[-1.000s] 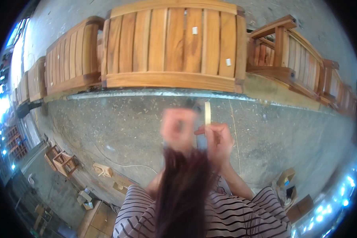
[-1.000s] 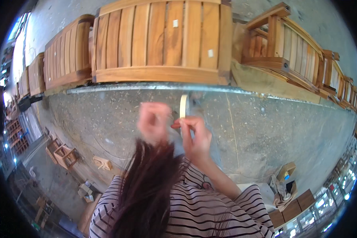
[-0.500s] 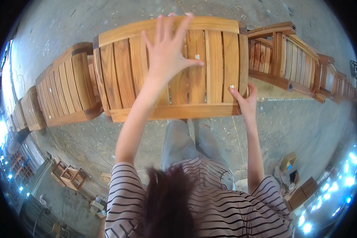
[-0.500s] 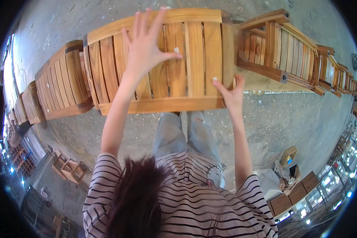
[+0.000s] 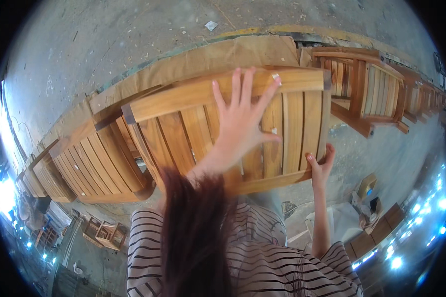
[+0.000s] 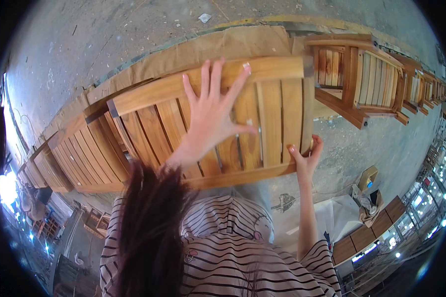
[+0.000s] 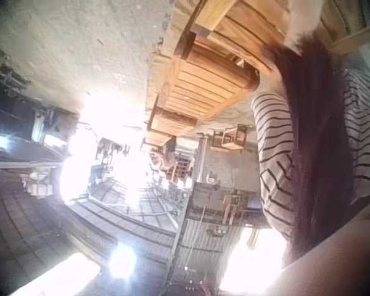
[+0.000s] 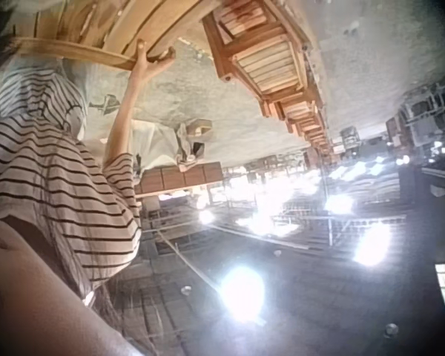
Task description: Applying small pieces of masking tape to the joints and surfaces of wooden chairs.
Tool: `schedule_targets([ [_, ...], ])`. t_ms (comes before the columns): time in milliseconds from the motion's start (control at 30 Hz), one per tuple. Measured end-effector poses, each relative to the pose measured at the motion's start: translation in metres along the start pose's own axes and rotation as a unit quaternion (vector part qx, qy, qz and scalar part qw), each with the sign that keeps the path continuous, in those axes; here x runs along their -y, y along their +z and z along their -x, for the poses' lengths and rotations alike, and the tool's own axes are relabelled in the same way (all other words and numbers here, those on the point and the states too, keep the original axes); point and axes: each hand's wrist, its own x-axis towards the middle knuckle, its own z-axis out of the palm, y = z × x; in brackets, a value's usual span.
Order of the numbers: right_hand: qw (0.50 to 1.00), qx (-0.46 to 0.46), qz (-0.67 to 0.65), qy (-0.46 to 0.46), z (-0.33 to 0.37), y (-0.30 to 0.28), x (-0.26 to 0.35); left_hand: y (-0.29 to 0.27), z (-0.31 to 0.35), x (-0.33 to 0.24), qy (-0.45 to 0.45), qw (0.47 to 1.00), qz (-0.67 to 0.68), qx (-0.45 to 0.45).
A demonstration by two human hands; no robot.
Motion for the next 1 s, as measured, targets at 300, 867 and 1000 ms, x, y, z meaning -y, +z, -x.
schedule_targets([
  [300, 1.0, -0.012, -0.004, 0.021, 0.0, -0.006, -0.003, -0.004, -0.005, 0.005, -0.042, 0.993, 0.095, 0.06],
  [867, 0.996, -0.019, 0.084, -0.008, -0.007, -0.018, -0.013, -0.033, 0.05, 0.1, -0.052, 0.951, 0.136, -0.273],
  [1000, 0.997, -0.036, 0.061, -0.003, -0.032, -0.008, -0.007, -0.043, 0.115, 0.166, -0.188, 0.905, -0.03, -0.382],
])
